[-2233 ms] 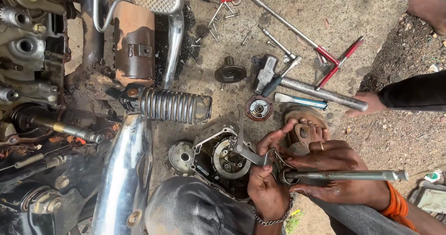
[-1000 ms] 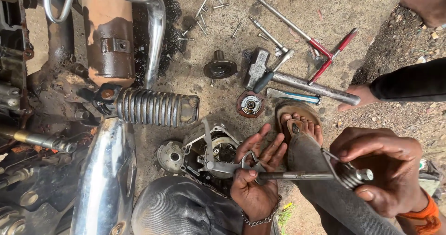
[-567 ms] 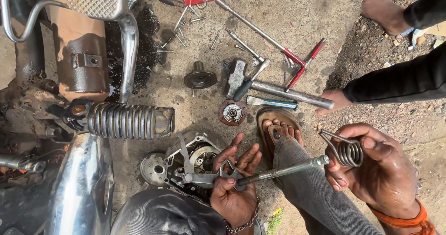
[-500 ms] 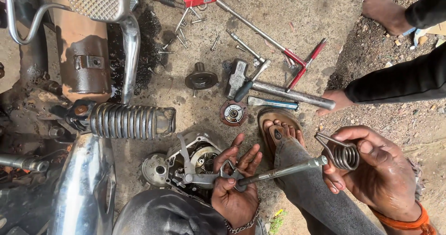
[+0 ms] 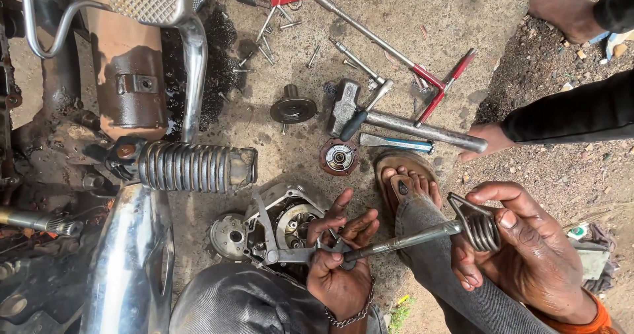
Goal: Repairing and reassembling internal engine components of a motorcycle, including shafts and gears.
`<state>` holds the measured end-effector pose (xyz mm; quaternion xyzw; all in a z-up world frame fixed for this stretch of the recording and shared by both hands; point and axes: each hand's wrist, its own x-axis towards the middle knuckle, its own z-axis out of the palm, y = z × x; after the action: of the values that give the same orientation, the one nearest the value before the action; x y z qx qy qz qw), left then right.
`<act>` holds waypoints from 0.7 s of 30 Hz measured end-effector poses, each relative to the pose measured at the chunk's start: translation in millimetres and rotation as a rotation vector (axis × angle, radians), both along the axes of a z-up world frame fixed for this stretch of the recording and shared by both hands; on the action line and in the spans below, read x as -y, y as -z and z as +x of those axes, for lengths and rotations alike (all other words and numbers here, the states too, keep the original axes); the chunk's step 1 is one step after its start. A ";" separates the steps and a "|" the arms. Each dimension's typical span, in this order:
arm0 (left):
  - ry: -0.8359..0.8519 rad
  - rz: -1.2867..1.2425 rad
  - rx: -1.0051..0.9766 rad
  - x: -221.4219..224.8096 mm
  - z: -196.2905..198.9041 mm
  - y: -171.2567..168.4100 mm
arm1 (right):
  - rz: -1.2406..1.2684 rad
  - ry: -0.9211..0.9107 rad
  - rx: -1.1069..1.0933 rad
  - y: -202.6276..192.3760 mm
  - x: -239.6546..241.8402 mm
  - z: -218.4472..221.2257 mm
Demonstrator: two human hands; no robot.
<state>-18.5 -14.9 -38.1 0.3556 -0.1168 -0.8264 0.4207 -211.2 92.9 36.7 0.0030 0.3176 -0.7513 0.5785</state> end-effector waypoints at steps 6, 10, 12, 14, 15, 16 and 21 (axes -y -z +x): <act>0.104 -0.067 0.053 3.4 0.3 -5.1 | 0.349 -0.018 -0.247 24.9 -28.8 3.7; 0.109 -0.086 -0.036 -3.9 -5.8 -3.7 | 0.334 -0.254 -0.248 29.8 -10.3 4.1; 0.169 0.032 -0.109 -3.2 -9.4 -9.0 | 0.040 -0.553 -1.232 28.5 7.7 8.3; 0.173 0.044 -0.136 -2.2 -12.1 -14.8 | 0.137 -0.579 -1.118 36.6 -3.6 8.7; 0.184 0.060 -0.175 -1.8 -14.0 -17.6 | 0.244 -0.603 -1.013 40.7 -9.3 8.4; 0.178 0.056 -0.169 -1.0 -13.5 -18.9 | 0.236 -0.607 -1.009 39.4 -4.6 6.7; 0.212 0.137 -0.368 -1.5 -12.5 -22.5 | 0.017 -0.729 -1.119 38.3 14.2 10.4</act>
<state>-30.9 -13.4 -15.5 0.2123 -0.0186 -0.9229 0.3206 -200.8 78.7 -1.6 -0.4902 0.5565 -0.3932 0.5435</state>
